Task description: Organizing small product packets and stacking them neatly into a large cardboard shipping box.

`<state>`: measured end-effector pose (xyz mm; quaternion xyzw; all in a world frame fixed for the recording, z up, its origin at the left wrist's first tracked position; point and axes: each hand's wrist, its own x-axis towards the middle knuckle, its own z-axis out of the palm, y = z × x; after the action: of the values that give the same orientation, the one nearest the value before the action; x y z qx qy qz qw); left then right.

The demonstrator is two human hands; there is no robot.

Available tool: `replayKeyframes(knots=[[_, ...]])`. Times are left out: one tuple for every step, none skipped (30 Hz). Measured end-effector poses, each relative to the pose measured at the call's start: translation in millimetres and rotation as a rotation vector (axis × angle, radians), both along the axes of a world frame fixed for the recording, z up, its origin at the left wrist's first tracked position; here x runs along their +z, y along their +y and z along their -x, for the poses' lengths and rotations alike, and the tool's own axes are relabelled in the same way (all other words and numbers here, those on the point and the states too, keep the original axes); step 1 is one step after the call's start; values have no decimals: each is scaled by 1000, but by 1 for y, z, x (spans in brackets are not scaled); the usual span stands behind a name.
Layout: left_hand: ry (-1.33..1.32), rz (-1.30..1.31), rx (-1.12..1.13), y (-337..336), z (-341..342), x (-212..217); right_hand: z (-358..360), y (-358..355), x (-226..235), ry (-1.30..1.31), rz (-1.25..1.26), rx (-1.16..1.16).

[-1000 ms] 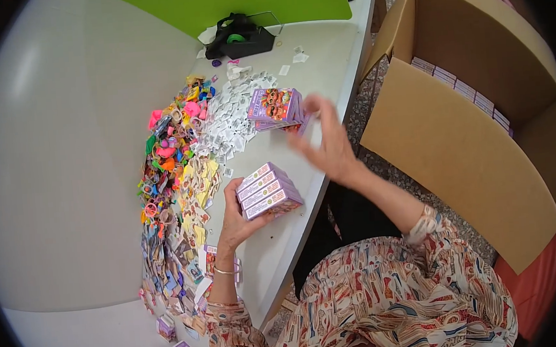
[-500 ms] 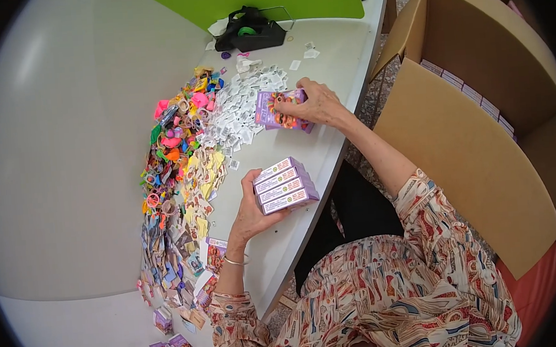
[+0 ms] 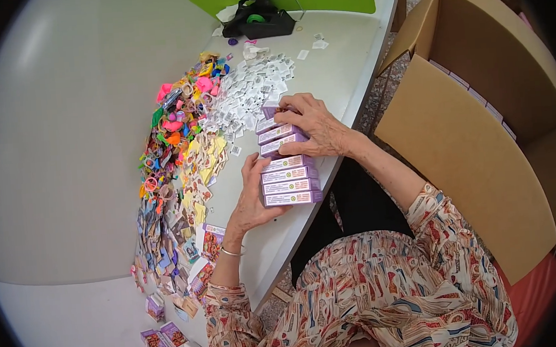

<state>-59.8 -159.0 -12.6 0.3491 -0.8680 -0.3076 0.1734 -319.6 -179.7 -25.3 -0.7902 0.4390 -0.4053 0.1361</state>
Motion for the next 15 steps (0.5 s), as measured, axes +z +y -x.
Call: replayKeyframes(knots=[[1, -1, 2, -1, 1, -1, -2, -1, -5, -103, -13, 6], [-3, 2, -7, -1, 0, -1, -7, -1, -7, -209, -24, 18], [-7, 4, -17, -2, -1, -1, -9, 0, -6, -227, -38, -6], [-8, 4, -9, -2, -2, -2, -10, -1, -8, -229, -39, 2], [9, -10, -32, -3, -2, -2, -10, 0, -9, -235, -49, -27], [26, -25, -55, -3, -1, -3, -10, 1, -10, -241, -59, -55], [27, -27, -53, -5, 0, -4, -10, -1, -10, -239, -62, -54], [54, -32, -68, -6, 1, -5, -9, -3, -6, -324, -140, 21], [81, -36, -83, -7, 2, -7, -9, -5, -4, -409, -218, 97], [83, -39, -83, -7, 2, -11, -7, -6, -5, -407, -221, 96], [151, -75, -54, -6, 5, -14, -6, -8, -8, -324, -246, 105], [219, -111, -24, -5, 6, -16, -6, -10, -10, -241, -271, 115], [220, -112, -21, -5, 7, -18, -9, -9, -13, -239, -272, 118], [221, -163, -37, -4, 14, -9, -11, -5, -15, -288, -197, 114], [223, -213, -54, -4, 19, -4, -14, -2, -18, -337, -121, 111]])
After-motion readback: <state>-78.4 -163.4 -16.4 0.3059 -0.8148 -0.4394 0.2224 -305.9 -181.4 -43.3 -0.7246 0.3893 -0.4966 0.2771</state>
